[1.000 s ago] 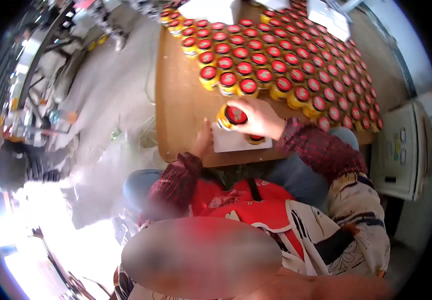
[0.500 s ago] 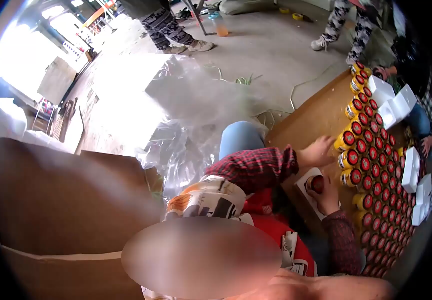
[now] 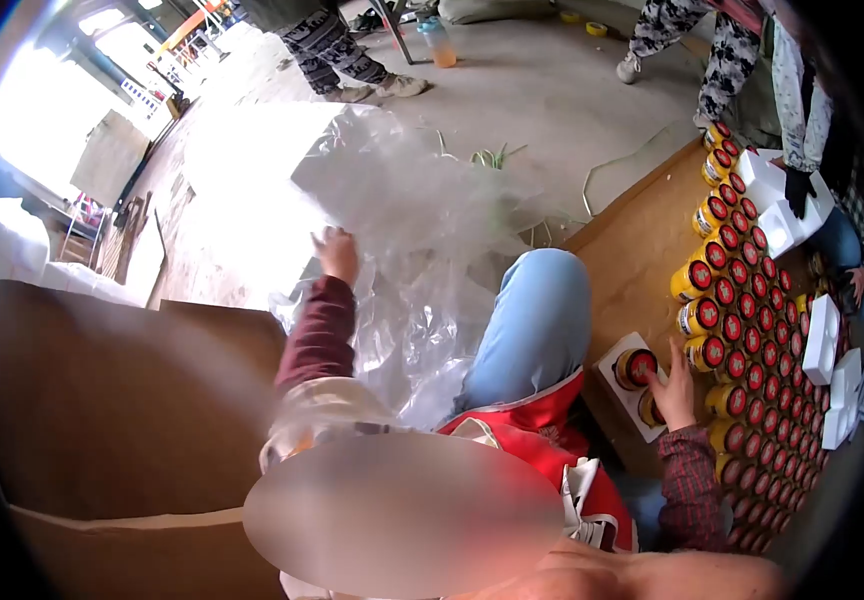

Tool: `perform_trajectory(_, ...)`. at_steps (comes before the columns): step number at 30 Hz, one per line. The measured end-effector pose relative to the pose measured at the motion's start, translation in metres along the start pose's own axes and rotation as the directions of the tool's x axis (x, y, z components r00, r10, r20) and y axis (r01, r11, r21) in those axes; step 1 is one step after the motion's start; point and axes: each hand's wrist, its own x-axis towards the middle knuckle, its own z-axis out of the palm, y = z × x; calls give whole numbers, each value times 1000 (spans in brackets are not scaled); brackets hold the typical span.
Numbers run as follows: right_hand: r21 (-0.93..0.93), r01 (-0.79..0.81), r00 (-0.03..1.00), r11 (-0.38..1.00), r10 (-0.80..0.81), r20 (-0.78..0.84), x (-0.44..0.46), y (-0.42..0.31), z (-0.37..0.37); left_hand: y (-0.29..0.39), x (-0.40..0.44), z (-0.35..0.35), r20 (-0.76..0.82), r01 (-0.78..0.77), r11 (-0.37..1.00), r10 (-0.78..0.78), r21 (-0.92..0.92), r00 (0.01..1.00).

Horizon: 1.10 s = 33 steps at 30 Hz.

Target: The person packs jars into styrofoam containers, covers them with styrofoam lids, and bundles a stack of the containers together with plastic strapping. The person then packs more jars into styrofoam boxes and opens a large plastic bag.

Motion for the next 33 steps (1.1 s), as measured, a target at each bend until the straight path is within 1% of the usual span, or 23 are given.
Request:
perform_trajectory(1, 13, 32, 999, 999, -32, -8, 0, 5, 1, -29, 17, 25, -170, 90, 994, -99, -58, 980)
perform_trajectory(2, 13, 28, 1000, 1000, -28, 2, 2, 6, 2, -51, 31, -20, -80, 246, 941, -270, -231, 959)
perform_trajectory(3, 21, 32, 999, 999, -32, -7, 4, 7, 2, -75, 47, -62, 18, 419, 811, -451, -408, 892)
perform_trajectory(5, 26, 40, 999, 999, -40, -11, 8, 6, 1, -123, 82, -105, -321, 358, 865, -471, -352, 822)
perform_trajectory(6, 29, 48, 999, 998, -48, -12, 10, 5, 1, -135, 92, -148, -338, 418, 820, -550, -392, 763)
perform_trajectory(8, 36, 60, 998, 998, -60, -15, 11, 6, 0, -160, 107, -207, -278, 461, 831, -543, -311, 792)
perform_trajectory(9, 37, 59, 998, 998, -59, -13, 12, 3, -3, -160, 101, -229, -328, 186, 614, -624, -767, 709)
perform_trajectory(10, 47, 17, 1000, 999, -18, 20, 12, 0, -6, -153, 91, -242, -306, -199, 232, -715, -952, 629)
perform_trajectory(11, 59, -26, 999, 998, 23, 49, 12, -3, -8, -139, 80, -244, -186, -301, -27, -732, -953, 655)
perform_trajectory(12, 64, -32, 999, 997, 29, 41, 13, -3, -5, -111, 72, -222, -375, -570, 0, -753, -821, 540)
perform_trajectory(13, 59, 6, 1000, 998, -7, 11, 10, 0, -1, -94, 60, -202, -601, -227, 577, -617, -784, 508)
perform_trajectory(15, 46, 13, 999, 999, -11, -42, 3, 3, -5, -20, 20, -166, -466, -430, 223, -631, -875, 620)
perform_trajectory(16, 37, 14, 999, 999, -12, -35, 0, -1, -10, -10, 12, -106, -339, -352, 110, -629, -930, 700)
perform_trajectory(17, 30, 6, 999, 1000, -5, -33, -2, -5, -14, -15, 9, -2, -97, -312, -238, -633, -920, 768)
perform_trajectory(19, 74, 63, 992, 995, -54, -115, -4, 5, -17, 21, -22, 1, 98, 94, -32, -441, -995, 892)
perform_trajectory(20, 225, 24, 994, 974, 1, -109, -8, -1, -24, 41, -23, 0, 174, 186, 5, -328, -983, 929)
perform_trajectory(21, 395, 15, 992, 919, 34, -119, -15, -11, -35, 72, -13, -7, 205, 210, 0, -210, -978, 956)
perform_trajectory(22, 320, -2, 991, 947, 44, -124, -23, -7, -41, 106, -3, -19, 220, 219, -15, -96, -976, 971)
perform_trajectory(23, 314, 12, 979, 949, 54, -198, -32, 1, -38, 138, 3, -35, 224, 224, -22, 5, -974, 975)
perform_trajectory(25, 331, -6, 979, 944, 73, -189, -38, -7, -51, 184, 10, -61, 201, 204, -14, 139, -979, 970)
perform_trajectory(26, 343, -19, 969, 939, 103, -227, -40, -5, -49, 196, 9, -69, 186, 191, -10, 179, -982, 966)
perform_trajectory(30, 216, -11, 986, 976, 47, -163, -48, -14, -64, 206, -1, -86, 146, 152, 1, 285, -988, 947)
perform_trajectory(33, 208, 12, 976, 978, 33, -214, -57, -8, -77, 210, -7, -96, 131, 134, 15, 337, -991, 932)
